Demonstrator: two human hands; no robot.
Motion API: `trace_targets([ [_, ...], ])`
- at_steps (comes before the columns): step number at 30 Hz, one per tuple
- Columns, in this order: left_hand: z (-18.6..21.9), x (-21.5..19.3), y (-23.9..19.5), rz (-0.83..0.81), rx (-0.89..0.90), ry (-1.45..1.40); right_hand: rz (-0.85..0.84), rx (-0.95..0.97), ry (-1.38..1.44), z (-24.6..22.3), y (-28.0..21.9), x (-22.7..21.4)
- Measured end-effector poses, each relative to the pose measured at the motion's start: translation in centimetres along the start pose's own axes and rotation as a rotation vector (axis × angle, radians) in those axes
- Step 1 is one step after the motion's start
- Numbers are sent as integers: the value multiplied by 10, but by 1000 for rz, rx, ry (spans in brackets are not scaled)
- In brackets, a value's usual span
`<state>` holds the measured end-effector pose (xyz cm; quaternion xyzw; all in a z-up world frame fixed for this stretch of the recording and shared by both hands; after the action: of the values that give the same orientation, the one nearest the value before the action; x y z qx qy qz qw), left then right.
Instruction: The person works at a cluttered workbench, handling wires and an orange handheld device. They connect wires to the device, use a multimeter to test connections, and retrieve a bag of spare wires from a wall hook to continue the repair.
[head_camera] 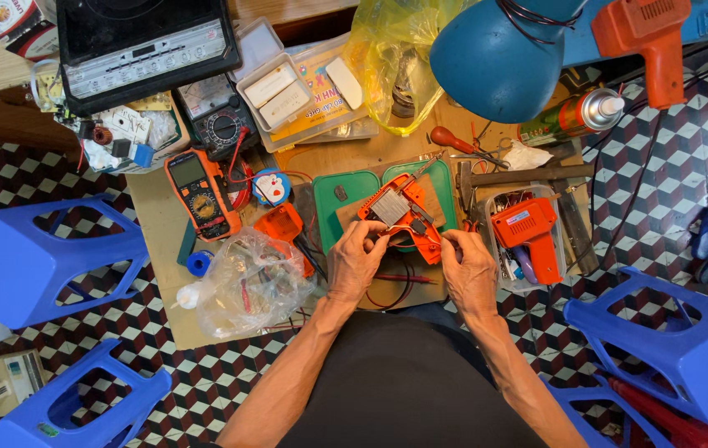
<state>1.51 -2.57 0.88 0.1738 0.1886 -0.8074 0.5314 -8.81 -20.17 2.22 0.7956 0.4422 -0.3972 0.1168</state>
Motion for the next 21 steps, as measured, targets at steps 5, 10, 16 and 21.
trace_targets([
  [5, 3, -5, 2, 17, -35, -77, 42, -64, 58, 1, -7, -5],
  [10, 2, -19, -10, 35, -143, -164, -124, 245, 336, 4, -22, -12],
  [16, -20, -16, -27, -10, -299, -316, -109, 169, 212, -6, -45, -19],
  [21, -47, -7, -47, -29, -285, -368, -119, 233, 249, 8, -69, -9],
])
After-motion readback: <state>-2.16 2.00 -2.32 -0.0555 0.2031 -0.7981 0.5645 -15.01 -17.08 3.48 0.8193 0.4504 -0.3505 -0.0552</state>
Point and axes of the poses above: each hand's wrist, its own y-axis towards the middle knuckle, its own x-axis out of the palm, z = x × y, the point moved 3 cm from there along y, towards the middle knuckle, and after that the axes turned 5 degrees about -y, right-handed, at the moved point
